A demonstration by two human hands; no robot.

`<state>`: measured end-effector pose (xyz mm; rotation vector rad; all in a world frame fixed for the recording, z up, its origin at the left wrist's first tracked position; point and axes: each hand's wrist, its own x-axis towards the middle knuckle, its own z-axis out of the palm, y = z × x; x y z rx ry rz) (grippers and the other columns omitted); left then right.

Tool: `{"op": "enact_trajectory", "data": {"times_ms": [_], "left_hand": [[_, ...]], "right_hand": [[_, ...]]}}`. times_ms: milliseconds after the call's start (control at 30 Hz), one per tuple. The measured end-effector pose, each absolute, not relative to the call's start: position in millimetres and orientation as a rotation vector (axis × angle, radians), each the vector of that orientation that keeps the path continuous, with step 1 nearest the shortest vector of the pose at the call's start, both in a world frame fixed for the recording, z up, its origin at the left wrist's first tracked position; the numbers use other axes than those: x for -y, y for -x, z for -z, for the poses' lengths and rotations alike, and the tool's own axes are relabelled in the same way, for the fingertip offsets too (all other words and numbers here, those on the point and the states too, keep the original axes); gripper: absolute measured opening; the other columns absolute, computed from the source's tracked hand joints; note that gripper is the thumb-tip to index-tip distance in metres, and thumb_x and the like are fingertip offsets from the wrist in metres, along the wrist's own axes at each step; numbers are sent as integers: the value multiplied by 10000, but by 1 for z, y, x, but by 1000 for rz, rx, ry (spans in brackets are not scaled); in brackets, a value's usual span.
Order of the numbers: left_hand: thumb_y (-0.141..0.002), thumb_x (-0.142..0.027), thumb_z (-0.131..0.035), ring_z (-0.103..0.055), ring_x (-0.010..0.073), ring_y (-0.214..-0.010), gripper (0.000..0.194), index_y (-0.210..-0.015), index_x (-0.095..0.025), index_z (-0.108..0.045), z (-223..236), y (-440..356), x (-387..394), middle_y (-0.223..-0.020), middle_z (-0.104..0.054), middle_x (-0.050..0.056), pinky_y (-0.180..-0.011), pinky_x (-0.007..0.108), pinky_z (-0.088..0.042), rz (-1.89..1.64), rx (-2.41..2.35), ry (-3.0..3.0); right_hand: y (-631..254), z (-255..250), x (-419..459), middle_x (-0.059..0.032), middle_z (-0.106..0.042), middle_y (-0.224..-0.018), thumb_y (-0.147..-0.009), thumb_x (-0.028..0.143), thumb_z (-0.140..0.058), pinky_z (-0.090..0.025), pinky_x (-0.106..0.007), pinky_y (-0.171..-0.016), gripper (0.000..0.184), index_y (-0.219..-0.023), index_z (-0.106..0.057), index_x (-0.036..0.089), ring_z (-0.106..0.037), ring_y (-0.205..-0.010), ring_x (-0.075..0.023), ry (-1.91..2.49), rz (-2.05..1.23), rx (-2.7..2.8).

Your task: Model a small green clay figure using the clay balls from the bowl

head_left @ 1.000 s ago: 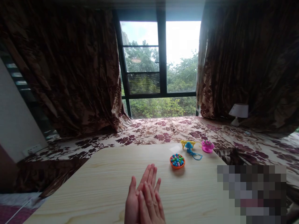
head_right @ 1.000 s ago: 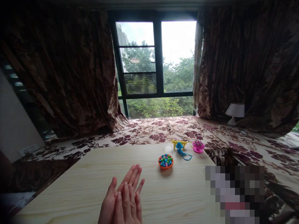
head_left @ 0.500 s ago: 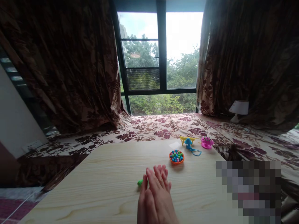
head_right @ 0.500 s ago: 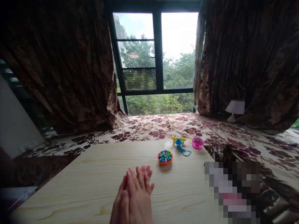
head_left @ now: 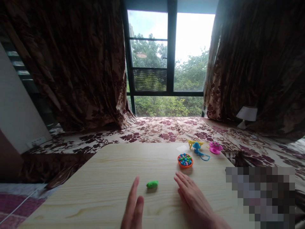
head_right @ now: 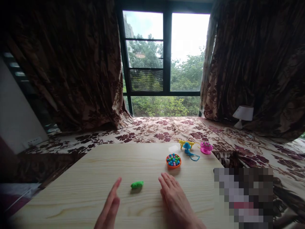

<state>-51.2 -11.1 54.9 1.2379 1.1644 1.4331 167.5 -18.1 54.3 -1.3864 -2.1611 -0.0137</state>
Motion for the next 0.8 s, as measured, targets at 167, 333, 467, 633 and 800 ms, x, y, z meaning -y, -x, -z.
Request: {"op": "enact_trajectory", "data": {"times_ms": [167, 333, 467, 633, 800], "left_hand": [[-809, -378, -332, -241, 259, -1297, 574, -1290, -67, -366, -34, 107, 2, -1383, -338, 135, -1063, 478, -108, -844, -2045, -2143], [-834, -364, -220, -256, 243, -1293, 575, -1313, -62, -316, -36, 99, 4, -1393, -315, 114, -1053, 476, -106, -419, -2243, -2371], [-836, -386, -200, -259, 235, -1292, 595, -1321, -57, -298, -35, 95, 4, -1395, -313, 112, -1055, 454, -114, -354, -2301, -2398], [-827, -405, -219, -236, 242, -1299, 610, -1325, -60, -294, -29, 98, 0, -1402, -304, 121, -1055, 461, -104, -368, -2285, -2472], [-819, -408, -235, -243, 247, -1295, 618, -1317, -49, -304, -27, 96, 0, -1390, -327, 138, -1055, 462, -108, -380, -2274, -2482]], "right_hand": [[-171, -51, 35, -72, -251, -1398, -876, 412, -394, -243, -385, -1045, 515, -1334, -336, 184, -239, -1282, -213, 1392, 56, 2524], [-145, -52, 7, -58, -276, -1396, -920, 369, -282, -199, -379, -1055, 452, -1324, -355, 179, -224, -1289, -186, 1638, -30, 2349], [-169, -42, 11, -77, -257, -1403, -914, 306, -278, -198, -408, -1052, 452, -1333, -334, 146, -215, -1292, -193, 1767, 48, 2331], [-161, -31, 55, -70, -211, -1411, -871, 265, -366, -252, -365, -1038, 513, -1363, -267, 158, -191, -1297, -203, 1473, 101, 2506], [-130, -49, 14, -64, -252, -1405, -909, 373, -294, -168, -392, -1065, 478, -1332, -342, 156, -188, -1300, -203, 1653, -85, 2333]]}}
